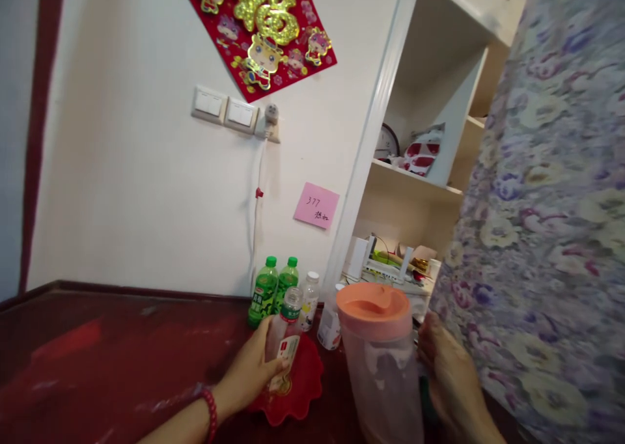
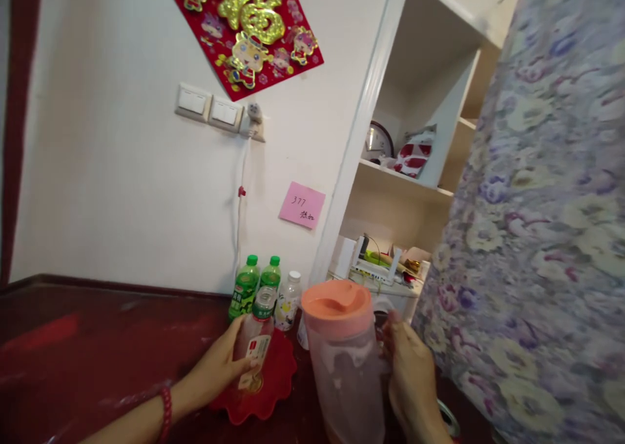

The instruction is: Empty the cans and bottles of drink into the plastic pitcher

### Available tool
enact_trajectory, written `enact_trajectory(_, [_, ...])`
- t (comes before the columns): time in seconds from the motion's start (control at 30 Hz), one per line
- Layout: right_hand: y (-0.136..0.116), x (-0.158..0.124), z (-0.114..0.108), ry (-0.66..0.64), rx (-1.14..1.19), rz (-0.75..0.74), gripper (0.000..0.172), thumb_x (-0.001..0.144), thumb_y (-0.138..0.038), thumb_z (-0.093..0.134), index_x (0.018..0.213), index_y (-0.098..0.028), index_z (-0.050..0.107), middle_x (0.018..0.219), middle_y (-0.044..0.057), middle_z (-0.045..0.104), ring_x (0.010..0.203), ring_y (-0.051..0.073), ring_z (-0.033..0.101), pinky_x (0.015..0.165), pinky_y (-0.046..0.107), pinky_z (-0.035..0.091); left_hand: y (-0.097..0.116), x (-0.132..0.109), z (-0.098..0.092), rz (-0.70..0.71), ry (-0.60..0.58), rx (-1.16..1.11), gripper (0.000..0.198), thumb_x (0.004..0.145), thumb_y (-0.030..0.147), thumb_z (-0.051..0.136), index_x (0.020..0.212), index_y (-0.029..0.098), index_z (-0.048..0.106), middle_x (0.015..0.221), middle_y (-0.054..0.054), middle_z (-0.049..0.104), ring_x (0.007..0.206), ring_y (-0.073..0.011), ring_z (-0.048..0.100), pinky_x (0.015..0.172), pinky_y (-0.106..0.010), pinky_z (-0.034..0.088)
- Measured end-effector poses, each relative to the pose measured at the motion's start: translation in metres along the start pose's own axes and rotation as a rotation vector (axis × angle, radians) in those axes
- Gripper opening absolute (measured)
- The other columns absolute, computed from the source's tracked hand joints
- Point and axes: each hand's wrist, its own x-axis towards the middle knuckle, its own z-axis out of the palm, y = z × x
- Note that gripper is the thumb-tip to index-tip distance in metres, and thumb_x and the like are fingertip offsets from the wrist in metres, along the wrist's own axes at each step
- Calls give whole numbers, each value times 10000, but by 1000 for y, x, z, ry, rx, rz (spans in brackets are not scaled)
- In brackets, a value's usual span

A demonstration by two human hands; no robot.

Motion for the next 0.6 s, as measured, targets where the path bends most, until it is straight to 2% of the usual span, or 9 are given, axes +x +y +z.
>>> enact_trajectory(0.27, [-35,32,46,-165,-170,-109,705,612,-811,819,812,-177,584,550,-75,366,443,105,370,390,185,295,16,-9,-3,-3,18,-17,760,673,204,664,1401,201,446,1410,-137,600,1303,-321,550,1136,-421,378])
enact_trajectory(0.43, [-47,49,67,-223,-295,-253,702,615,-810,825,752,-160,598,573,-45,417,494,105,380,430,195,317,18,-10,-4,0,21,-14,737,656,187,692,1365,216,495,1390,-126,615,1295,-327,557,1106,-402,402])
enact_trajectory(0.6, [-64,51,87,-289,-492,-392,713,658,-850,760,737,-151,646,563,-22,439,514,125,411,467,213,320,20,-10,-4,-48,28,-2,738,643,181,714,1349,209,500,1363,-145,630,1282,-344,570,1092,-417,405])
